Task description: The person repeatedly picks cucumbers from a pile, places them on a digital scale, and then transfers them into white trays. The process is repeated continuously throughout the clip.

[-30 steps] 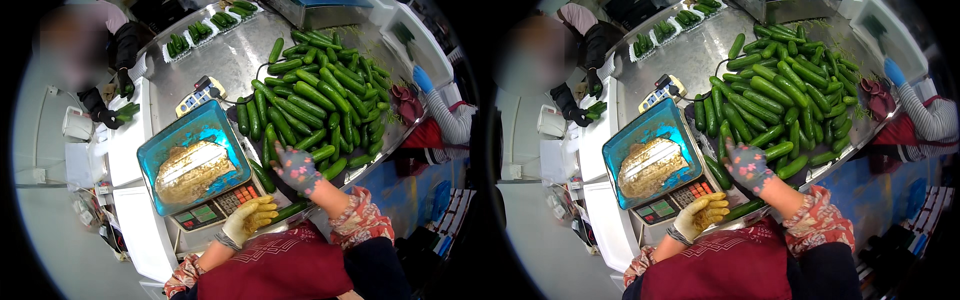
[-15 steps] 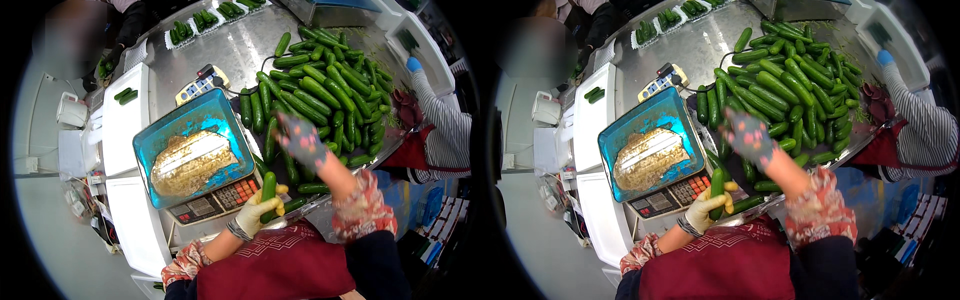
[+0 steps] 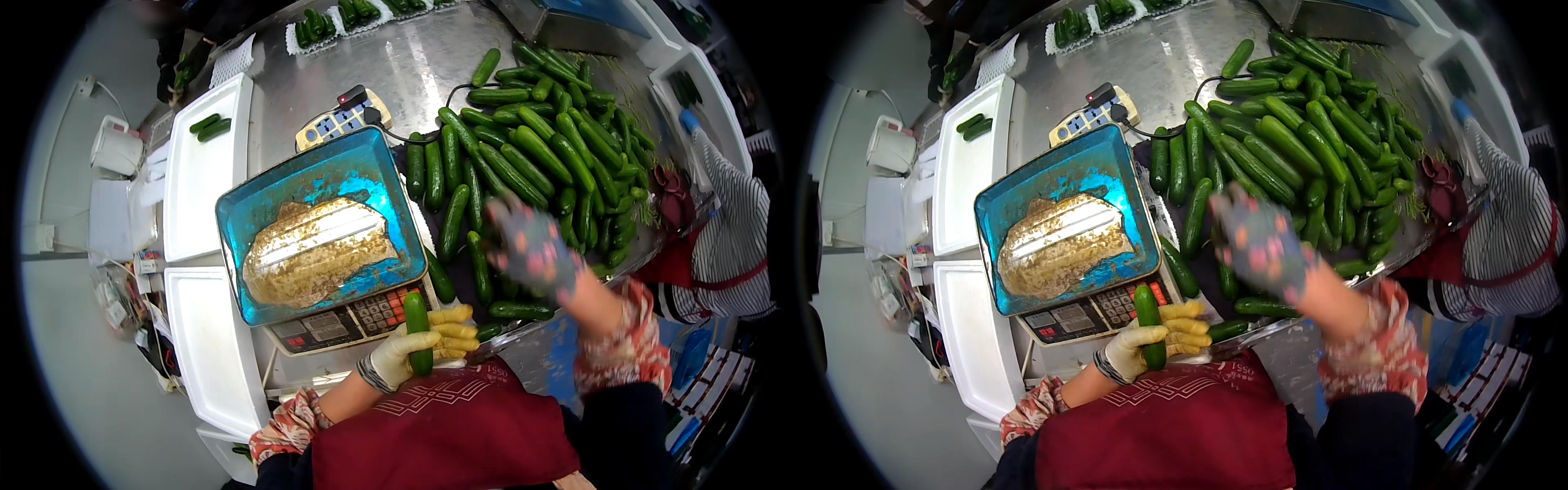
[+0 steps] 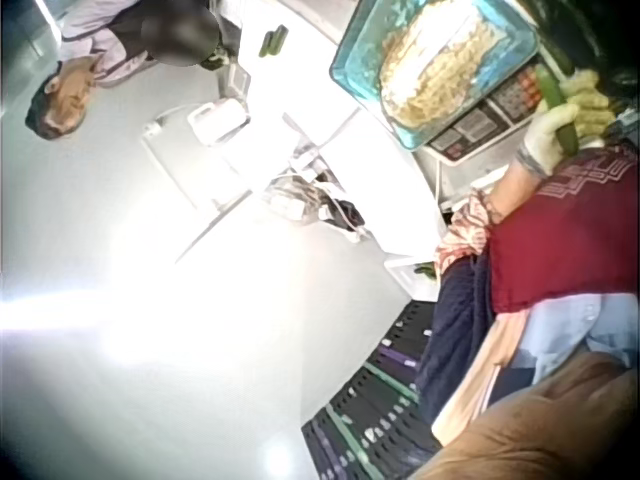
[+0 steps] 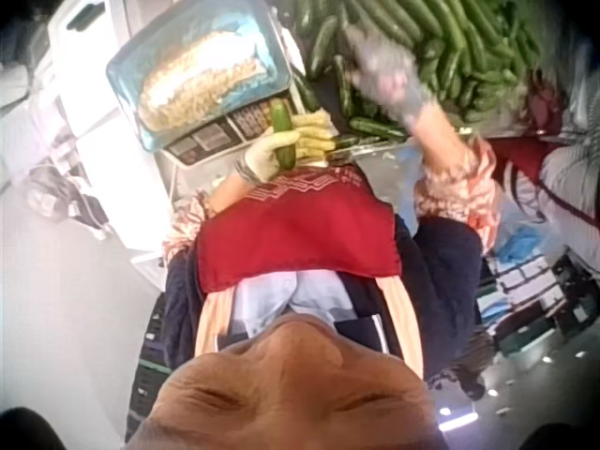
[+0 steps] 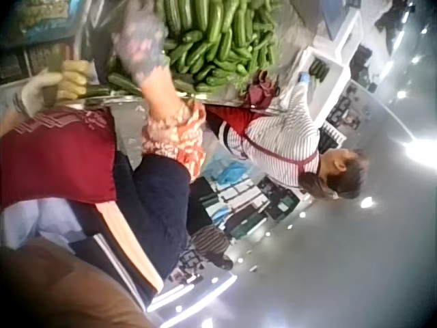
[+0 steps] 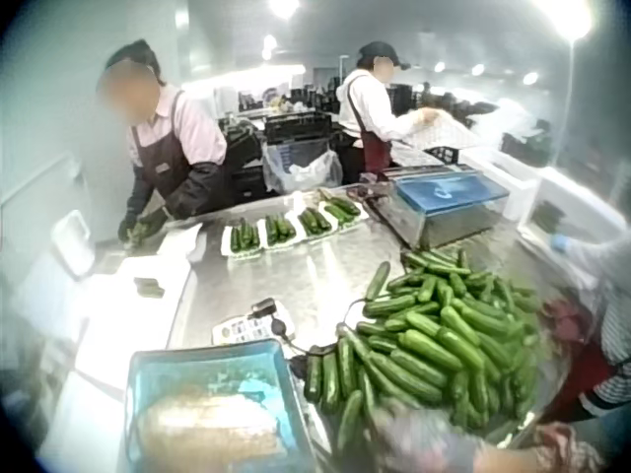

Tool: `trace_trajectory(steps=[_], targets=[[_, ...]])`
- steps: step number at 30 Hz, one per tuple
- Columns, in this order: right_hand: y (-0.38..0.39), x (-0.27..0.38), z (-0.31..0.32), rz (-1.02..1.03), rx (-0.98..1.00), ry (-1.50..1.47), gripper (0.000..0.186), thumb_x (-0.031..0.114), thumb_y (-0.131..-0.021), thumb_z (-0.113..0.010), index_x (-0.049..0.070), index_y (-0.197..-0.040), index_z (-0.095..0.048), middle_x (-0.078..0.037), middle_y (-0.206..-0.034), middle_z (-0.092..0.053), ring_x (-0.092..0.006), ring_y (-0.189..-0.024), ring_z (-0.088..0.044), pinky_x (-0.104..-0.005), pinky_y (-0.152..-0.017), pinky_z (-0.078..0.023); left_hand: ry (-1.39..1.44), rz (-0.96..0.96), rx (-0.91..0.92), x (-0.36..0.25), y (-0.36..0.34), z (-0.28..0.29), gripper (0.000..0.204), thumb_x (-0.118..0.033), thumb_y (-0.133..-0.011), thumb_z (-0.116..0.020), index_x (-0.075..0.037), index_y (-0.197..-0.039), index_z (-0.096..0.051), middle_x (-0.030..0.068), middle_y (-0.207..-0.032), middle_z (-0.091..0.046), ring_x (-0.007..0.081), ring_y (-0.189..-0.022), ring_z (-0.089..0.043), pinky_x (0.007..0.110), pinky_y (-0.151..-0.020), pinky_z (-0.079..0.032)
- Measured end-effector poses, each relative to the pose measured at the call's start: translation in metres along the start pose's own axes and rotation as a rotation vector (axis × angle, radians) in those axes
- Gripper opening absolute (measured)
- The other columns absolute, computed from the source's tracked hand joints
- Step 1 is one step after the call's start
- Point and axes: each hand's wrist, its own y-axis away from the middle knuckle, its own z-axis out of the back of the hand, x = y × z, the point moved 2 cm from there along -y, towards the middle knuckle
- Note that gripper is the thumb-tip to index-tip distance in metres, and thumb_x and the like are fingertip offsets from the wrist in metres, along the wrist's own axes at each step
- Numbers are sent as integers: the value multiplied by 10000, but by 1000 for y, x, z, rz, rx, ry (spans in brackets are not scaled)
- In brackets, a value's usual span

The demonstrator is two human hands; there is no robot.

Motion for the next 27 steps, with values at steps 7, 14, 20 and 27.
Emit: trace_trajectory(steps=[7, 14, 20, 27], targets=[[64, 32, -30, 489, -59, -461, 368, 271, -803, -577, 91, -1120, -521, -132, -955, -602, -320, -828, -616, -407, -669, -513, 99, -12, 14, 8, -11, -1, 747, -169, -811, -580, -78, -1423, -161, 178, -1322, -413, 316, -1196, -451, 455, -986, -391], [-35, -3, -107, -192, 132, -92, 326, 271, -839, -525, 82, -1102, -562, -195, -910, -611, -349, -818, -603, -443, -719, -493, -82, -48, 32, 0, -1, -13, 822, -112, -759, -632, -73, -1426, -153, 159, -1216, -504, 307, -1160, -489, 421, -967, -409], [4, 0, -72, -157, -119, -392, 352, 251, -817, -556, 120, -1145, -559, -153, -857, -596, -321, -764, -602, -394, -650, -498, -130, -214, -11, -3, 19, -1, 955, -212, -721, -714, -103, -1440, -94, 170, -1287, -444, 327, -1208, -440, 434, -995, -380], [71, 97, -43, 224, 61, -292, 566, 238, -811, -555, -14, -1292, -396, -107, -861, -567, -257, -695, -596, -355, -590, -480, 13, -64, -51, 15, 24, 16, 1017, -353, -668, -784, -106, -1426, -153, 136, -1377, -354, 278, -1253, -394, 460, -1001, -376]])
